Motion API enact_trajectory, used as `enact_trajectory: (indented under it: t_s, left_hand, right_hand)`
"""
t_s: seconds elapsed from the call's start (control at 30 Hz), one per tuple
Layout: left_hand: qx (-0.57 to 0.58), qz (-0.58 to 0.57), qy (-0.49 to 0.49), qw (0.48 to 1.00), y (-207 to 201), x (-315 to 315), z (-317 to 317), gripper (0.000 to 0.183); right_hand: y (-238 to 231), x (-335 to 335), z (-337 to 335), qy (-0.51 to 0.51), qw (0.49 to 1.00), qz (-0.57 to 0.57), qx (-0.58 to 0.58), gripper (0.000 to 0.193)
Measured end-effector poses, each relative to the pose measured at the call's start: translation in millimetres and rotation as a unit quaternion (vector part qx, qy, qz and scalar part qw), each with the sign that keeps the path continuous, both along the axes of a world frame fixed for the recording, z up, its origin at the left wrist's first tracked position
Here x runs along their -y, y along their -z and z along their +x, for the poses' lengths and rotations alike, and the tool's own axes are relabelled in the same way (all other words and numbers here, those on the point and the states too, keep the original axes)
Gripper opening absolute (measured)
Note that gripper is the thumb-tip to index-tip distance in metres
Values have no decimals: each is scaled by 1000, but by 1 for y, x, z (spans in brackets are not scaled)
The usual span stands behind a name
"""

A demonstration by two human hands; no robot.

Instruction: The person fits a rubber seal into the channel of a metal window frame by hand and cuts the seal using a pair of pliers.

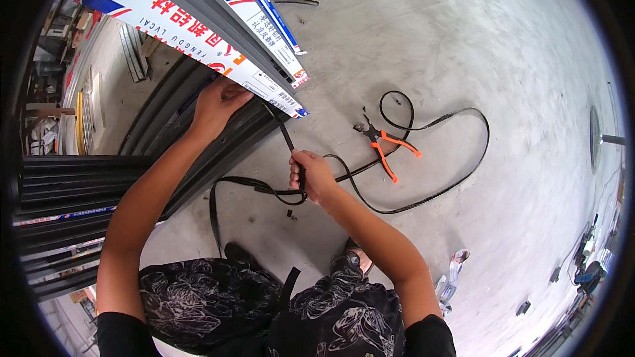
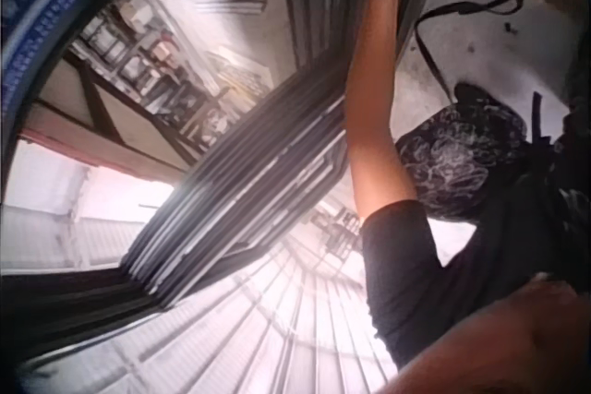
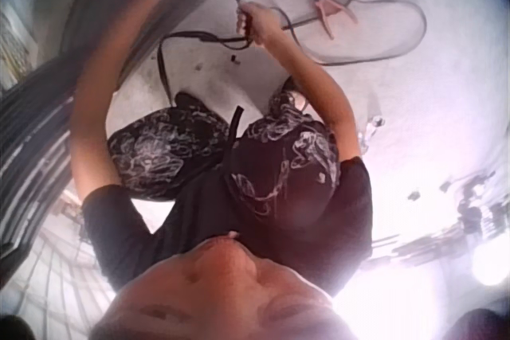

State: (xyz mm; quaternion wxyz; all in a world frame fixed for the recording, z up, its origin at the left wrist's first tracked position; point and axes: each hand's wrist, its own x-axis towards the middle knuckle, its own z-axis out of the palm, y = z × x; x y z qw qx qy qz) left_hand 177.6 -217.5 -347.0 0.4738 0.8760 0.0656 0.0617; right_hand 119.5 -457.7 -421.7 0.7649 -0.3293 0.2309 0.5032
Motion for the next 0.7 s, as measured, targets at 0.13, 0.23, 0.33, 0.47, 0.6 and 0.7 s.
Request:
enact_trajectory:
  t_s: [0.13,0.23,0.33,0.47,0.6,0.7]
  left_hand:
    - [-71,90,-17,993,-13,12,12,21]
    - [-43,91,-13,995,-11,13,12,18]
    - [-31,105,-17,994,-7,14,12,16]
    - [26,121,-22,992,1,15,12,16]
    - [14,89,33,995,13,7,15,18]
    - [-42,153,9,987,16,9,14,21]
  right_hand:
    - [6,-9,-12,19,1000,1,-7,23]
    - [8,-13,-13,26,999,5,41,24]
    - [11,-16,-11,28,997,-18,65,25]
    - [11,-20,-7,35,993,-33,103,26]
    - [3,-26,-2,35,991,-34,127,27]
    - [1,-31,2,22,987,-54,150,26]
